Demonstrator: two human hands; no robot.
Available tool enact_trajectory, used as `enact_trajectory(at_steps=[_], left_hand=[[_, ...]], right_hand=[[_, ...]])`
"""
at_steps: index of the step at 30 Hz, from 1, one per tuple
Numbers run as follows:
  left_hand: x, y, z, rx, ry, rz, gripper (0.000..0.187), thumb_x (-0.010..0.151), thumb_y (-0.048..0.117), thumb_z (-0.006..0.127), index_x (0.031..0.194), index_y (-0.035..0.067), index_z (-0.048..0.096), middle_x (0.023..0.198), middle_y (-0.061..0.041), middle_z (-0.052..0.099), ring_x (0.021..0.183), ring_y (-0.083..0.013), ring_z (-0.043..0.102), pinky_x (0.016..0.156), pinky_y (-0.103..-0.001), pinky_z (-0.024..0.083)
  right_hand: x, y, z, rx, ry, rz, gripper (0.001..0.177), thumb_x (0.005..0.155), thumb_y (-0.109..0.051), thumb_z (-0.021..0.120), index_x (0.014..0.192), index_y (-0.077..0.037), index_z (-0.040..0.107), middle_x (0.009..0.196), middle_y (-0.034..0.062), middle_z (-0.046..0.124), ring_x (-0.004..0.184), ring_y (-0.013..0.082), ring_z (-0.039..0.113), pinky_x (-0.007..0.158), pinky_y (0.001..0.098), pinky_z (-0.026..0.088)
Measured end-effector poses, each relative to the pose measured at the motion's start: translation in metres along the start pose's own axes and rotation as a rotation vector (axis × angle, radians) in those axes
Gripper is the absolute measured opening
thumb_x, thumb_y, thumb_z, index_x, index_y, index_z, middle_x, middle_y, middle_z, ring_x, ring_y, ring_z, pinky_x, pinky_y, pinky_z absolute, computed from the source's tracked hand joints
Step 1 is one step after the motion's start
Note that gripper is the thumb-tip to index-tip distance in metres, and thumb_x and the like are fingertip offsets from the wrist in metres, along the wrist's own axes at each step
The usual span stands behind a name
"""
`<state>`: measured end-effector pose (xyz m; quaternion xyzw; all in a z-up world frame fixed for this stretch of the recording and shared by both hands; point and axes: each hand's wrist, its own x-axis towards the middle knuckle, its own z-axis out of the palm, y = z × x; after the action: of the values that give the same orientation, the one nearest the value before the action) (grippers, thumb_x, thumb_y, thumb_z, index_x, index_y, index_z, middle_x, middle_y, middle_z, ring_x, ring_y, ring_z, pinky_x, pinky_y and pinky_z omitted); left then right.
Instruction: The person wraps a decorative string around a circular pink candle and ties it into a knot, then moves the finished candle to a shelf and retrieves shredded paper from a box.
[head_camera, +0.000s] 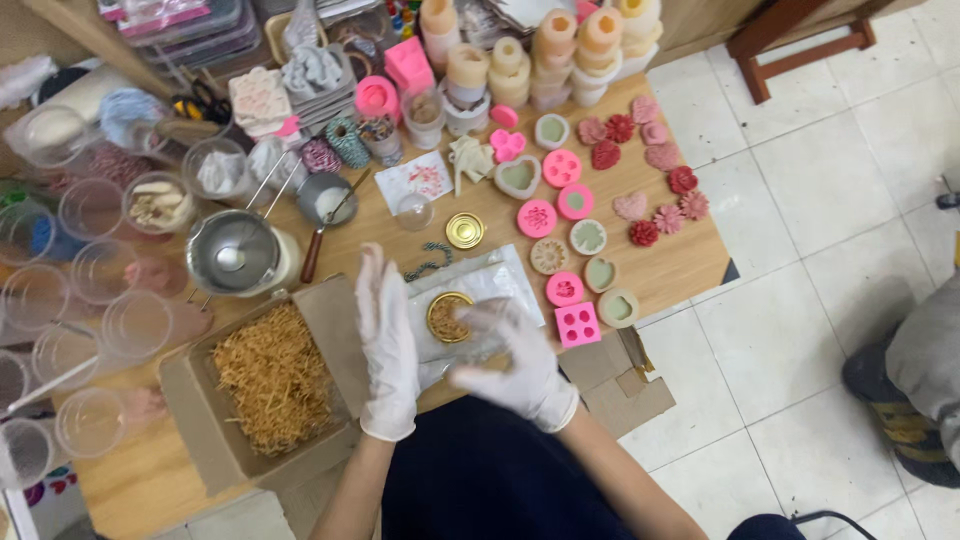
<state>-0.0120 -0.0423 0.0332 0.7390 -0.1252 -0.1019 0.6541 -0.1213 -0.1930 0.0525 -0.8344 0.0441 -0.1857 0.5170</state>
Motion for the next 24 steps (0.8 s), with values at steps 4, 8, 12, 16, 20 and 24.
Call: enact_trajectory(at_steps=[4,8,12,16,20,24], left_hand=[[0.067,-0.002,0.045,-0.598,0.163,-0.275,0.073,0.101,0.049,0.045,0.162,0.015,0.024,0.171,-0.005,0.026,0.151,-0.0311,0.038,0.122,-0.05,0.022],[0.107,-0.005,0.075,-0.696,0.179,-0.319,0.077,0.099,0.052,0.046,0.162,0.018,0.018,0.169,-0.007,0.031,0.151,-0.0336,0.038,0.124,-0.051,0.018],[0.116,0.004,0.099,-0.669,0.092,-0.22,0.074,0.099,0.048,0.047,0.162,0.017,0.023,0.167,-0.008,0.034,0.151,-0.0339,0.038,0.123,-0.054,0.02],[0.113,0.028,0.11,-0.607,0.054,-0.258,0.074,0.097,0.05,0.044,0.16,0.016,0.027,0.165,-0.008,0.037,0.149,-0.0307,0.043,0.12,-0.052,0.022],[0.126,0.043,0.112,-0.687,-0.136,-0.269,0.076,0.101,0.055,0.044,0.159,0.01,0.029,0.164,-0.015,0.039,0.148,-0.0278,0.044,0.124,-0.045,0.024],[0.107,0.052,0.11,-0.452,-0.28,-0.303,0.071,0.1,0.055,0.046,0.154,0.009,0.04,0.151,-0.013,0.057,0.137,-0.022,0.056,0.116,-0.04,0.036]], right_hand=[[0.003,-0.024,0.025,-0.112,-0.05,-0.268,0.06,0.079,-0.024,0.09,0.13,-0.006,0.065,0.129,0.0192,0.058,0.118,0.0375,0.062,0.096,0.0416,0.054],[0.001,-0.016,0.024,-0.178,0.201,-0.138,0.052,0.081,-0.018,0.088,0.129,-0.01,0.07,0.124,0.0155,0.061,0.113,0.0303,0.066,0.093,0.0383,0.057],[0.008,-0.019,0.01,-0.23,0.275,-0.196,0.037,0.087,-0.007,0.086,0.121,-0.01,0.071,0.11,0.0073,0.07,0.1,0.0244,0.069,0.084,0.0351,0.056],[0.014,-0.032,0.002,-0.27,0.325,-0.258,0.03,0.087,0.0,0.076,0.113,-0.006,0.062,0.11,0.0118,0.066,0.105,0.0327,0.067,0.091,0.0409,0.055],[0.004,-0.039,0.002,-0.241,0.167,-0.26,0.03,0.09,-0.004,0.077,0.115,-0.005,0.061,0.108,0.0104,0.066,0.101,0.0308,0.067,0.087,0.0397,0.054],[0.008,-0.017,-0.012,-0.084,0.21,-0.012,0.029,0.094,-0.007,0.07,0.121,-0.005,0.06,0.113,0.0109,0.065,0.106,0.0271,0.065,0.096,0.0386,0.051]])
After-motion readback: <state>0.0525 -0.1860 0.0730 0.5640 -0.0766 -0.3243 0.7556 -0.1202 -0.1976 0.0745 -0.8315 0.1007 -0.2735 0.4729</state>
